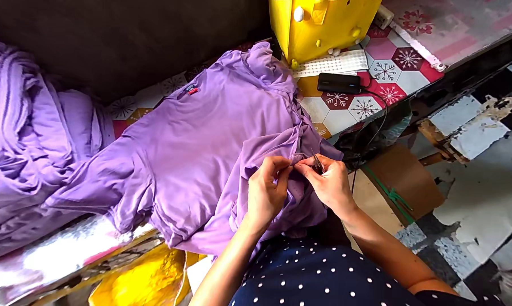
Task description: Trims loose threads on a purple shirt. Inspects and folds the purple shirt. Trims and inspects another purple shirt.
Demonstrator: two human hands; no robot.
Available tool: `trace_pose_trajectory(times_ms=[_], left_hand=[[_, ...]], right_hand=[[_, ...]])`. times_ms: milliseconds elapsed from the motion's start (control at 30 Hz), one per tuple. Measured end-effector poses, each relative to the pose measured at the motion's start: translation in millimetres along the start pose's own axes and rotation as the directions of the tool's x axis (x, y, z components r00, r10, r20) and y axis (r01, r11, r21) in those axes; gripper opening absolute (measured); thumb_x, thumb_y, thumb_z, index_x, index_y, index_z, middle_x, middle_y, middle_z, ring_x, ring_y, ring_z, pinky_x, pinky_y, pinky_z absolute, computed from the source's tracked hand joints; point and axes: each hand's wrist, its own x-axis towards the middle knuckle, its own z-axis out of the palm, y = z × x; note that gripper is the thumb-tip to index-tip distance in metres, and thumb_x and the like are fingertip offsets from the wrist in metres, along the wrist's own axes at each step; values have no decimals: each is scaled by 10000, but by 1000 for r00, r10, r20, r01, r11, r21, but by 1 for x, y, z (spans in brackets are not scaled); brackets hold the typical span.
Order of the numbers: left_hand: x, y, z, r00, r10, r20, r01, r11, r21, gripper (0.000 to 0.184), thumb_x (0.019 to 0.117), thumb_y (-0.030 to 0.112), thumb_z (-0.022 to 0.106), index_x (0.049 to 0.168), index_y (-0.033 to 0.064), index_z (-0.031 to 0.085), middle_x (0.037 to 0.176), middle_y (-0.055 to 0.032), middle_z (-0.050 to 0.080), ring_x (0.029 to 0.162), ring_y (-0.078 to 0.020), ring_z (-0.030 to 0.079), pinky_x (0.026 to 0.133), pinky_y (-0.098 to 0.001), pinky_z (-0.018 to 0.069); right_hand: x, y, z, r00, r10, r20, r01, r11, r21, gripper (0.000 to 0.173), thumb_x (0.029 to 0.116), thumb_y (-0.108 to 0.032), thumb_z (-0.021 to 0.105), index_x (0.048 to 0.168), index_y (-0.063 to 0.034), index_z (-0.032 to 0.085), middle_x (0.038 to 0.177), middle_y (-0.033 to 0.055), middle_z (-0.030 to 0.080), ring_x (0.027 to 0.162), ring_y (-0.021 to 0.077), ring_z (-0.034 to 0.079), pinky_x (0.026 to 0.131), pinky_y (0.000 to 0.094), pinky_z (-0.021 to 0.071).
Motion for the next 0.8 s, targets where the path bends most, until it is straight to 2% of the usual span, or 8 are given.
trace_pose_trajectory(times_ms=[133, 233, 300, 400, 500, 633, 700, 800], left_hand=[[1, -3, -1, 987, 159, 20, -160, 981, 110, 72, 932, -1, 648, 997, -21, 671, 881, -102, 711, 783, -105, 674, 760, -216, 553], [1, -6, -4, 1000, 21, 20, -20, 998, -63, 136, 933, -3, 657, 1059, 1, 606, 940, -54, 744, 846, -65, 705, 785, -233, 578], [-1, -6, -4, 998, -66, 3, 66, 985, -161, 210, 927, -13, 659, 1106, 25, 555, 960, -33, 747, 863, -62, 714, 790, -249, 590], [-3, -6, -3, 996, -88, -25, 83, 983, -165, 232, 914, -17, 670, 1114, 20, 559, 972, -35, 755, 869, -60, 722, 800, -251, 596], [-4, -3, -3, 1000, -15, -14, 15, 1000, -18, 184, 918, 5, 674, 1088, -14, 605, 946, -66, 755, 843, -53, 716, 792, -219, 579], [-3, -1, -1, 991, 133, 0, -131, 979, 158, 101, 924, 16, 662, 1019, -18, 661, 881, -101, 736, 778, -96, 695, 755, -212, 561], [-3, -3, -1, 998, 70, -6, -69, 992, 103, 111, 915, 19, 664, 1021, -11, 649, 869, -79, 736, 763, -76, 689, 739, -215, 559], [-4, -6, -2, 987, -158, -3, 155, 971, -179, 171, 906, -6, 669, 1043, 28, 572, 900, -22, 739, 795, -60, 709, 743, -246, 596]], right_hand=[[3, 7, 5, 1000, -14, 28, 11, 995, 104, 53, 878, -81, 709, 839, -46, 717, 777, -26, 624, 640, -38, 533, 588, 119, 449], [3, 13, 9, 995, -99, 11, 92, 956, 280, 44, 837, -14, 667, 816, -46, 689, 798, -33, 636, 647, -41, 538, 577, 118, 463], [1, 11, 9, 997, -82, 13, 74, 948, 311, 61, 859, -14, 662, 840, -45, 710, 808, -42, 651, 660, -48, 539, 592, 118, 464], [-1, 6, 5, 1000, -2, -11, 4, 972, 236, 57, 903, -71, 697, 895, -49, 748, 773, -61, 663, 622, -70, 515, 583, 106, 439], [-1, 1, 4, 1000, 5, -21, -2, 991, 136, 78, 890, -111, 748, 930, -47, 769, 807, -38, 699, 640, -71, 550, 606, 104, 467], [3, 7, 9, 993, -112, -32, 110, 992, -56, 101, 888, -132, 744, 891, -32, 756, 821, 29, 706, 656, 1, 590, 616, 160, 493], [7, 13, 10, 990, -143, 8, 144, 988, -52, 94, 879, -108, 702, 872, -20, 735, 784, 39, 679, 633, 32, 573, 589, 187, 484], [12, 13, 5, 988, 69, 140, -103, 961, 256, 86, 921, -53, 615, 872, -67, 684, 672, -71, 574, 552, -35, 482, 533, 147, 422]])
